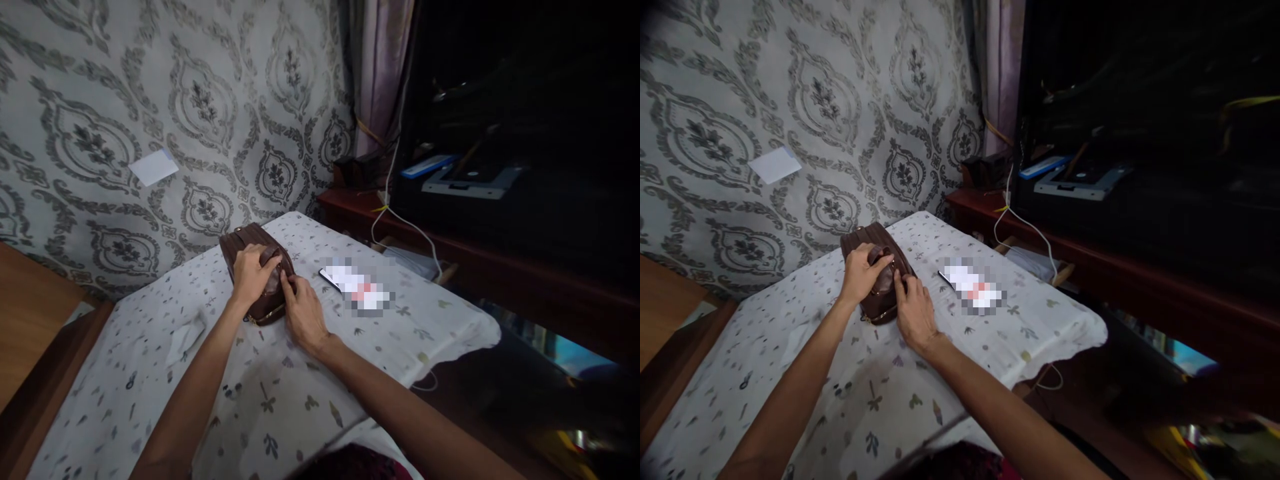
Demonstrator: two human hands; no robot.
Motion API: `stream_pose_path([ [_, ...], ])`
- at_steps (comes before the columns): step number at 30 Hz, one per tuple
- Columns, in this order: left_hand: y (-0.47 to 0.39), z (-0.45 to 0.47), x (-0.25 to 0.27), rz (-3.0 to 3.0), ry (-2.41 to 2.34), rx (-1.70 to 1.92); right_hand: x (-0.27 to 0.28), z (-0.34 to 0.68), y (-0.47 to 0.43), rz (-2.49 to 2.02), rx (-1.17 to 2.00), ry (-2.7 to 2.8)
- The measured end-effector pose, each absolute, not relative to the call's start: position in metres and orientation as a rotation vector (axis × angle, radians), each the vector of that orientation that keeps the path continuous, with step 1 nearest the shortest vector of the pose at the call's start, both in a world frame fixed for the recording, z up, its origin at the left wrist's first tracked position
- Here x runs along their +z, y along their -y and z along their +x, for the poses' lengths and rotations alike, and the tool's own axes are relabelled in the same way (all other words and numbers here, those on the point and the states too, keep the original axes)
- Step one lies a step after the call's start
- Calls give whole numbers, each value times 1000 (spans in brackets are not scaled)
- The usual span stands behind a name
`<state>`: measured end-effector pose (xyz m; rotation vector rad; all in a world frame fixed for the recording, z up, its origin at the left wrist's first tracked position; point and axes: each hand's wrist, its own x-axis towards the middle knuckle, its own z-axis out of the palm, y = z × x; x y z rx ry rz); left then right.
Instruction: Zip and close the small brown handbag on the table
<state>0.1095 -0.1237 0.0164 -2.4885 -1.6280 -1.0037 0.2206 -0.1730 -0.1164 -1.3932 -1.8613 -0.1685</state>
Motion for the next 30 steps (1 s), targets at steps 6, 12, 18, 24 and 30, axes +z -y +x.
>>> stream_pose_path([
  [6, 125, 108, 16, -2517, 1577, -996, -116, 221, 174, -1397, -116, 1873],
  [12, 128, 108, 18, -2591, 1533, -846, -116, 221, 176, -1376, -67, 1860],
  [18, 127, 109, 20, -2638, 1546, -829, -116, 221, 177, -1315, -46, 1834],
  [24, 125, 103, 23, -2707, 1521, -980, -115, 225, 178, -1220, -98, 1810],
  [30, 136, 83, 32, -2586, 1570, -1176, -104, 228, 185, -920, -201, 1875],
])
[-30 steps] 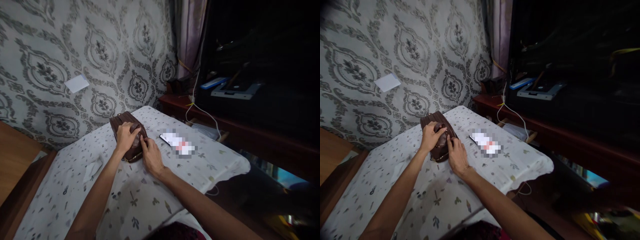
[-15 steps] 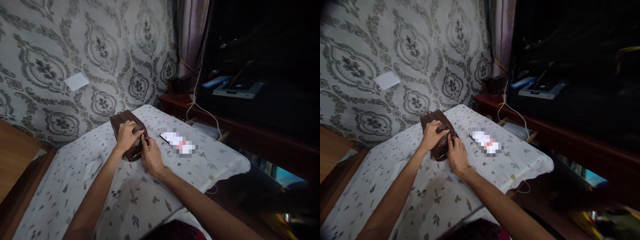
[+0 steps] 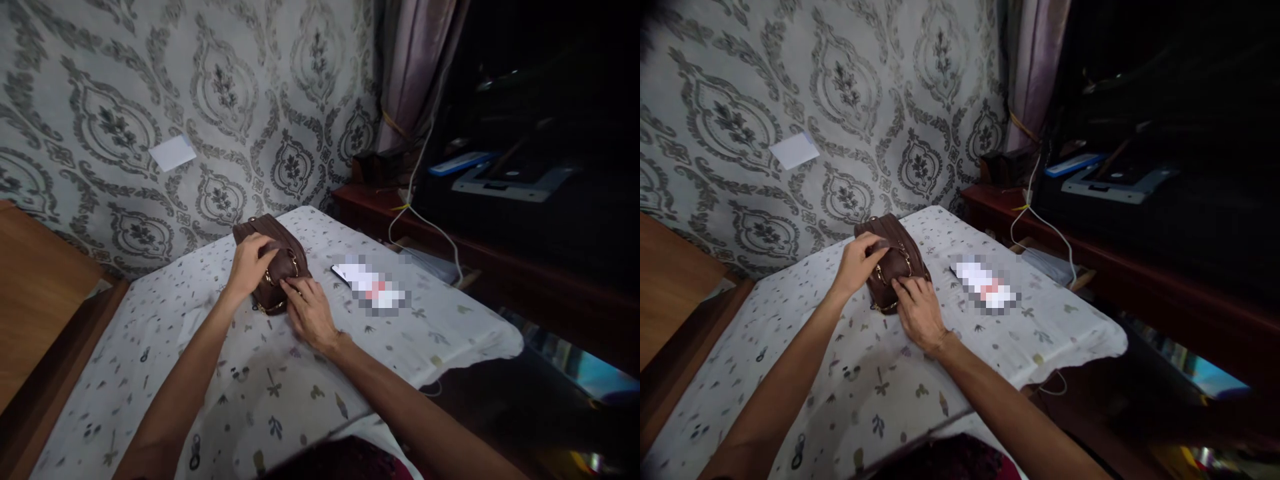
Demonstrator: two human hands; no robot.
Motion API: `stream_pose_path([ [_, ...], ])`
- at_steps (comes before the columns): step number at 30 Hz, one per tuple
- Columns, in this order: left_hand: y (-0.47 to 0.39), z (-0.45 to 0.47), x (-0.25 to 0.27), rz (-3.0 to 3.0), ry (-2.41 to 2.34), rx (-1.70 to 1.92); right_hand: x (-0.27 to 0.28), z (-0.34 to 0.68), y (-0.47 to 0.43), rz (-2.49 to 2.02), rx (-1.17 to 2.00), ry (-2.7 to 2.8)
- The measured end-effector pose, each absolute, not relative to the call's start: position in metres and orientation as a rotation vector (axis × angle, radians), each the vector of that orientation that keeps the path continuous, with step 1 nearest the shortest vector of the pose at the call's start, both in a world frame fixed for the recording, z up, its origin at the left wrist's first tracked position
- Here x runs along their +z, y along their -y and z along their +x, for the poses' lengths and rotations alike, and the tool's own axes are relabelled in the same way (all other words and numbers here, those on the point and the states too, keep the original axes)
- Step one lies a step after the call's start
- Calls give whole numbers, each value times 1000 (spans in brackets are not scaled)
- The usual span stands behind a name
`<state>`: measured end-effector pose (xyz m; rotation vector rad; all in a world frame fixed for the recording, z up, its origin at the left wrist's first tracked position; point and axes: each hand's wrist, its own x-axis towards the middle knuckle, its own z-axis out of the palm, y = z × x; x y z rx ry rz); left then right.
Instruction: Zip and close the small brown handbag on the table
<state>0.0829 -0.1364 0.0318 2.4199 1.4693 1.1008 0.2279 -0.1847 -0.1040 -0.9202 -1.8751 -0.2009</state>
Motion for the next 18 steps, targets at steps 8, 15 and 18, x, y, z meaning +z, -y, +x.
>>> stream_pose_path([
  [8, 154, 56, 27, 2398, -1609, 1044, -106, 221, 185, -1021, -293, 1918],
  [15, 162, 57, 25, 2457, -1677, 1022, -106, 219, 190, -1072, -268, 2001],
  [18, 164, 56, 24, 2450, -1642, 1035, -106, 217, 190, -1089, -261, 2015],
])
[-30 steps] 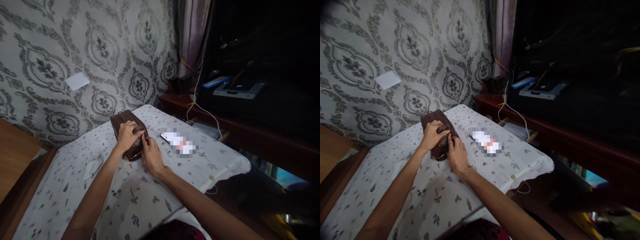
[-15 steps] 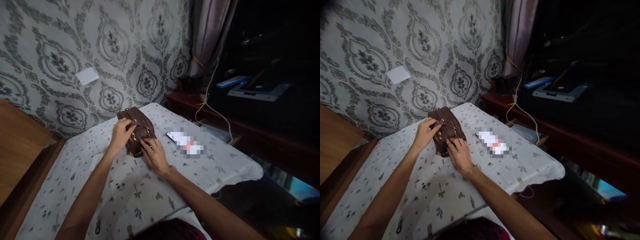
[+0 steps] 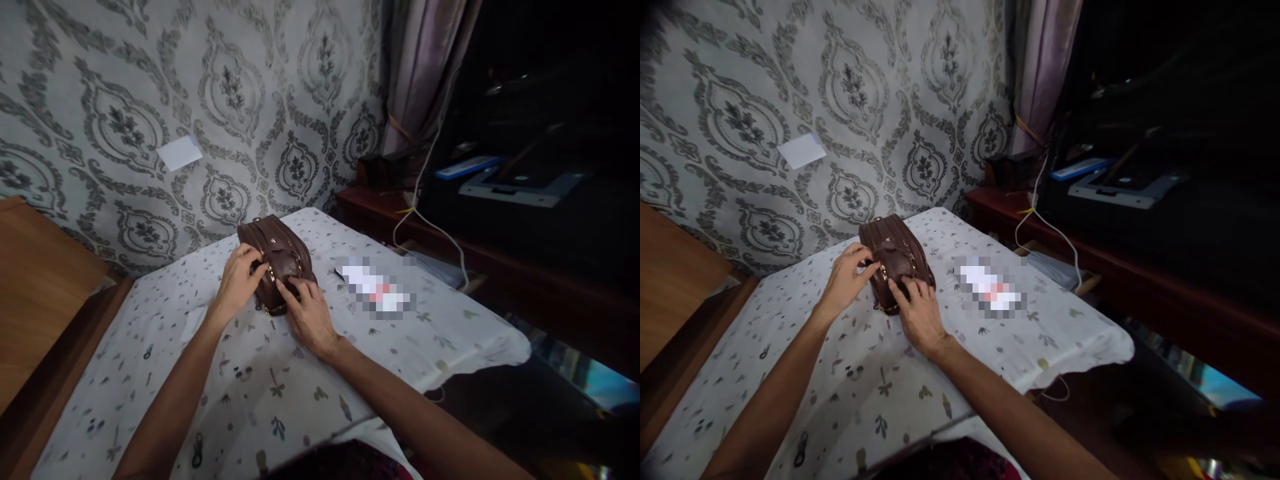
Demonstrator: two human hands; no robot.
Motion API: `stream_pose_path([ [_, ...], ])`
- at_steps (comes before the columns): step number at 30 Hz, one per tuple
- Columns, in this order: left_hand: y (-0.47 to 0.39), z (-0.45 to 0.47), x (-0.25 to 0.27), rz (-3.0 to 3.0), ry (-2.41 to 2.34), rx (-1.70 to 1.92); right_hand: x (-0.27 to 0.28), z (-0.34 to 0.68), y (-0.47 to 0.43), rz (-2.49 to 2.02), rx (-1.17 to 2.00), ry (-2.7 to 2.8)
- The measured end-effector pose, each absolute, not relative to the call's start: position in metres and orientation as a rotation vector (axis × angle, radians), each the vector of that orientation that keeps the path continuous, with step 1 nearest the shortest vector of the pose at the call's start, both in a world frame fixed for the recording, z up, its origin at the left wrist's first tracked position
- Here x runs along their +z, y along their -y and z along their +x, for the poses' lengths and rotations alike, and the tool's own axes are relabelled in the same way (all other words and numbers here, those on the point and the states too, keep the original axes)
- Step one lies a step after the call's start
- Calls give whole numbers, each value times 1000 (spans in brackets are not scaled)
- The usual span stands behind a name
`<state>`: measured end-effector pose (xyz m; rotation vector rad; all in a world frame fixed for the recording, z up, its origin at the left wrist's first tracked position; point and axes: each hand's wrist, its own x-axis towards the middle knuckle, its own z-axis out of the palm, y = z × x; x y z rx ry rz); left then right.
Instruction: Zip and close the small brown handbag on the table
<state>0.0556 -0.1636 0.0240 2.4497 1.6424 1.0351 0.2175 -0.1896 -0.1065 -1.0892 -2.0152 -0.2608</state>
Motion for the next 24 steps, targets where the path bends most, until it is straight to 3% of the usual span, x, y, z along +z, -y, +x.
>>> stream_pose_path([
  [24, 167, 55, 10, 2292, -1585, 1138, -106, 213, 192, -1145, -195, 2022],
])
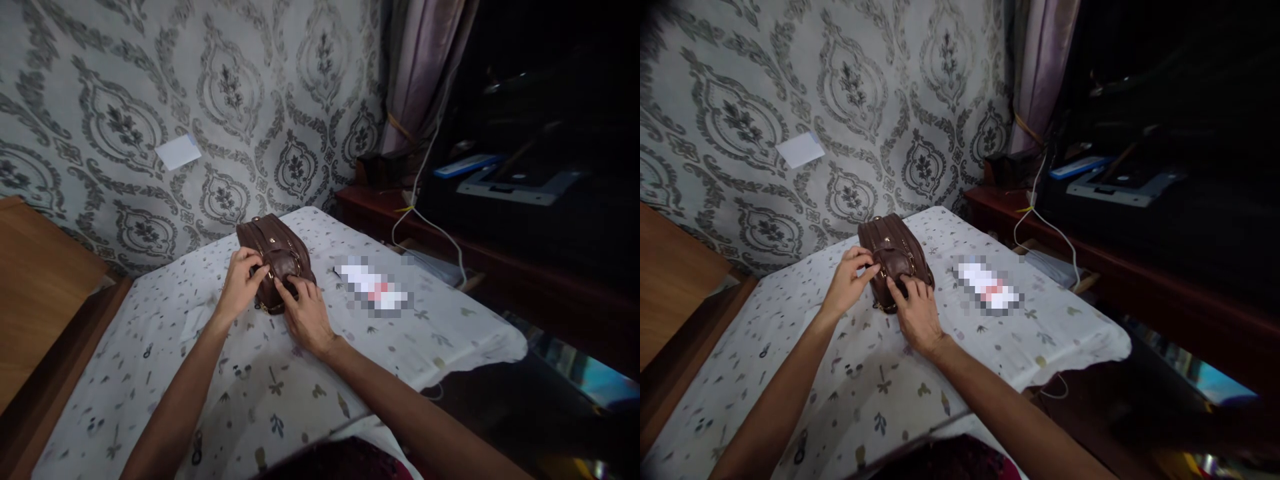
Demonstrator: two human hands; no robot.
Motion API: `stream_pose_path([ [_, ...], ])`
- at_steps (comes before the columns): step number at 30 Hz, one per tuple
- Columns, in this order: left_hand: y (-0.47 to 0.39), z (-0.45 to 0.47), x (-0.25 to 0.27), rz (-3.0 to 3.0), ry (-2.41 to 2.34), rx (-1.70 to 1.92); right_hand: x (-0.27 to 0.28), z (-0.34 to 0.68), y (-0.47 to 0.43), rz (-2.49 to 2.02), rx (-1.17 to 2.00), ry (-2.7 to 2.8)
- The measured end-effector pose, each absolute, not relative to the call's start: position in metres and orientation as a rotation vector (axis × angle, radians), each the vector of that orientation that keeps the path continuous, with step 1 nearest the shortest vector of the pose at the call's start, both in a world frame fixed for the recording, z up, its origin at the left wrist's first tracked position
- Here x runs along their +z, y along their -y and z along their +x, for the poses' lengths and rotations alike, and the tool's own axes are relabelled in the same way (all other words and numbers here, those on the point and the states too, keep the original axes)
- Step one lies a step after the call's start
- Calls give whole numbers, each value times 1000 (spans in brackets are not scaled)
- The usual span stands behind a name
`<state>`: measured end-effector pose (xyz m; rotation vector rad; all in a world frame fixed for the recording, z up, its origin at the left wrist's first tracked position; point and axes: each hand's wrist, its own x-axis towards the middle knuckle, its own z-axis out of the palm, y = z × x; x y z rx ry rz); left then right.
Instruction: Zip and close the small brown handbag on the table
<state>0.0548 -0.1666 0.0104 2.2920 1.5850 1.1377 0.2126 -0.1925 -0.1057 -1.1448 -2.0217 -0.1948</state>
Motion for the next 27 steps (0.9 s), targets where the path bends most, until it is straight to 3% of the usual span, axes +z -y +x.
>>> stream_pose_path([
  [18, 172, 53, 8, 2463, -1581, 987, -107, 212, 193, -1145, -179, 2018],
  [27, 179, 83, 18, 2674, -1825, 935, -109, 210, 193, -1087, -120, 1937],
])
